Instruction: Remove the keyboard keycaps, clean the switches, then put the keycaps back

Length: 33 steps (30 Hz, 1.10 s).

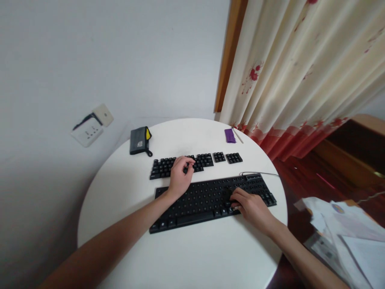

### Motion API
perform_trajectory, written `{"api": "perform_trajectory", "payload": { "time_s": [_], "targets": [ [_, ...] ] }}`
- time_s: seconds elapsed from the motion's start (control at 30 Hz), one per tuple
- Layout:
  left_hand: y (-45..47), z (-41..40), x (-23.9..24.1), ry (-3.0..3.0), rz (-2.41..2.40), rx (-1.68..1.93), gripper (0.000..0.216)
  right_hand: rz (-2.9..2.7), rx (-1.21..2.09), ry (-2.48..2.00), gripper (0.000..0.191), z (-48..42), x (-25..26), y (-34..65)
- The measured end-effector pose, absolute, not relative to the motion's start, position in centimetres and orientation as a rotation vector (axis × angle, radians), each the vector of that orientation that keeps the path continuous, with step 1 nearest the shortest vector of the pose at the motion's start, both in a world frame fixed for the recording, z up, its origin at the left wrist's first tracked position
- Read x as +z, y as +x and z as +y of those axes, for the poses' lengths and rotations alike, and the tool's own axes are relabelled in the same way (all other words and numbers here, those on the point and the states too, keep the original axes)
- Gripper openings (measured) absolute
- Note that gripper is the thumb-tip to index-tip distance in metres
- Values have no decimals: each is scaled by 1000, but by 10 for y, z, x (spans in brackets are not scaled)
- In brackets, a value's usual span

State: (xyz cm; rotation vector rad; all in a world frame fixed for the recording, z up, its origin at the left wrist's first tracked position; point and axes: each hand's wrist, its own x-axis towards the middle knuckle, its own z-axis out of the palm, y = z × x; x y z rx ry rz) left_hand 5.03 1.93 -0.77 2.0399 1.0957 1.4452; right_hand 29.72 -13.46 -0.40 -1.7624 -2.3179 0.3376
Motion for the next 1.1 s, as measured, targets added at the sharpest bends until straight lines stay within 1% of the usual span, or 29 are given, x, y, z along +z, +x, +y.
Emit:
{"api": "perform_trajectory", "payload": {
  "time_s": [0.2,0.37,0.53,0.77,0.93,1.1],
  "targets": [
    [50,20,-9,2053,1088,1435,21,-2393,144,-1775,22,-140,-9,290],
    [50,21,-10,2055,1100,1434,21,-2357,157,-1850,21,-139,-12,291],
    [50,22,-11,2052,1110,1421,21,-2349,176,-1779,24,-139,-13,292],
    [51,23,-11,2058,1119,1386,19,-2036,98,-1617,17,-139,1,302],
    [51,23,-10,2037,1121,1385,19,-2019,129,-1689,19,-101,18,295],
    [50,24,-12,2020,1140,1397,20,-2189,144,-1847,19,-42,17,271]
  ]
}}
